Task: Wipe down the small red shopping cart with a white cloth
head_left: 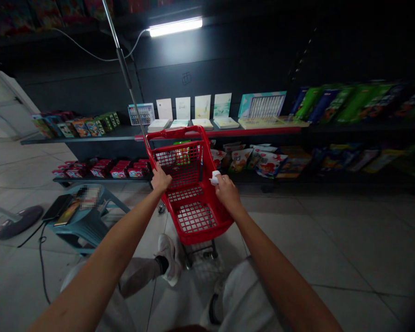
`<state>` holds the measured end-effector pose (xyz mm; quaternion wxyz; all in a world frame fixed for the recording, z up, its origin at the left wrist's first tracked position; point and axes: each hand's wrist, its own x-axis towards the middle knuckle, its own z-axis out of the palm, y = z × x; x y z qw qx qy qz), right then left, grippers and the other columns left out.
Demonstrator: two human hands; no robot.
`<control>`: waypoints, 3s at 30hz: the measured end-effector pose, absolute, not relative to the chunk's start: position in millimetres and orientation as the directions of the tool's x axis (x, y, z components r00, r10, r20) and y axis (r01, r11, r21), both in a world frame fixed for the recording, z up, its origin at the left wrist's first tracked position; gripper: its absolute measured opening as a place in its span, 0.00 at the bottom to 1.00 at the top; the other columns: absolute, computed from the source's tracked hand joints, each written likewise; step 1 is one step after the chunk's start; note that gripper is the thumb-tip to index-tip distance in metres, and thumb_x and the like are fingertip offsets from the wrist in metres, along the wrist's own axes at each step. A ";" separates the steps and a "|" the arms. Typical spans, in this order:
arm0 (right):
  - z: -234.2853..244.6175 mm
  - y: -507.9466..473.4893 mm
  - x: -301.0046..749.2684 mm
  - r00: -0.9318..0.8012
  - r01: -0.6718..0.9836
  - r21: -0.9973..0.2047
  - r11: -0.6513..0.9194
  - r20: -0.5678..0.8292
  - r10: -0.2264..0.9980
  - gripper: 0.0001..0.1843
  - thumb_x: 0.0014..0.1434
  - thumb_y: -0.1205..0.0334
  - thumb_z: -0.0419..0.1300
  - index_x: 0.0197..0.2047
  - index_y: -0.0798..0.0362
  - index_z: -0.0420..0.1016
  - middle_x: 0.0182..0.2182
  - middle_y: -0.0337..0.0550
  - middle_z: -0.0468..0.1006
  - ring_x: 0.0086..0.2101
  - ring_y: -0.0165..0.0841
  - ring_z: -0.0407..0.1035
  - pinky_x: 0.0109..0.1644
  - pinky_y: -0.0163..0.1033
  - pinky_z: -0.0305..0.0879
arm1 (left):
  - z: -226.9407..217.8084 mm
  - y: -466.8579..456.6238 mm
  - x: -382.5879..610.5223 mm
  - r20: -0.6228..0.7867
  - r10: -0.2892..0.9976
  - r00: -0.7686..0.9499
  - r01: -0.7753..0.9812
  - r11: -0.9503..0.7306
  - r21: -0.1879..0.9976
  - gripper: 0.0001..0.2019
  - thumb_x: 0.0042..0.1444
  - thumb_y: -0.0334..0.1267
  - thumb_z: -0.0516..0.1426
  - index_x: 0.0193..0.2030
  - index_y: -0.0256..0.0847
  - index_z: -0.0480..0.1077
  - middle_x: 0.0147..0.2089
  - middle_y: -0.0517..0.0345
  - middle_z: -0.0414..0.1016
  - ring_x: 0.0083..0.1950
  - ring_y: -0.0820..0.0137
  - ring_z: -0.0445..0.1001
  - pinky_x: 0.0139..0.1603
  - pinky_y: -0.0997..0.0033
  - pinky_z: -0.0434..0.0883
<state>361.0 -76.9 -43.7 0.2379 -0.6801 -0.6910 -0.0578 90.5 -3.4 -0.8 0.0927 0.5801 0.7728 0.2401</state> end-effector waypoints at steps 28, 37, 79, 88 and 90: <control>-46.3 -73.0 338.4 0.070 0.964 -0.263 0.044 0.412 0.909 0.29 0.68 0.71 0.45 0.71 0.57 0.58 0.52 0.57 0.73 0.46 0.42 0.74 0.46 0.41 0.70 | -9.3 34.9 74.4 0.135 0.959 -0.250 0.866 0.159 0.475 0.45 0.58 0.34 0.57 0.80 0.45 0.39 0.67 0.36 0.65 0.63 0.47 0.74 0.61 0.50 0.71; -49.8 -71.8 334.3 0.004 0.972 -0.219 0.086 0.381 0.925 0.31 0.69 0.73 0.44 0.74 0.57 0.54 0.63 0.61 0.67 0.53 0.45 0.71 0.53 0.45 0.71 | -5.2 36.6 71.0 0.133 0.964 -0.230 0.882 0.149 0.447 0.44 0.58 0.33 0.56 0.79 0.43 0.42 0.67 0.34 0.65 0.62 0.44 0.75 0.60 0.48 0.71; -26.1 -7.4 313.4 0.054 0.998 -0.046 -0.040 0.375 0.926 0.37 0.64 0.76 0.45 0.76 0.60 0.51 0.72 0.63 0.54 0.54 0.47 0.69 0.54 0.49 0.73 | -5.7 0.3 57.1 0.127 0.982 -0.141 0.931 0.088 0.353 0.49 0.60 0.33 0.55 0.80 0.40 0.26 0.66 0.31 0.65 0.57 0.50 0.79 0.55 0.56 0.74; -29.7 -33.8 313.1 0.061 0.986 -0.165 0.008 0.412 0.909 0.34 0.66 0.76 0.42 0.75 0.61 0.55 0.74 0.58 0.51 0.64 0.45 0.62 0.63 0.47 0.67 | 7.4 11.3 51.3 0.092 0.976 -0.197 0.905 0.146 0.399 0.52 0.59 0.33 0.56 0.79 0.34 0.21 0.66 0.27 0.66 0.60 0.47 0.77 0.59 0.51 0.73; -30.5 -36.2 311.9 0.055 0.982 -0.188 0.031 0.437 0.898 0.34 0.66 0.75 0.43 0.74 0.62 0.55 0.74 0.58 0.52 0.67 0.45 0.57 0.66 0.47 0.64 | 6.9 13.6 53.2 0.147 0.963 -0.226 0.906 0.152 0.396 0.51 0.60 0.33 0.55 0.79 0.34 0.23 0.66 0.28 0.67 0.60 0.48 0.77 0.59 0.53 0.73</control>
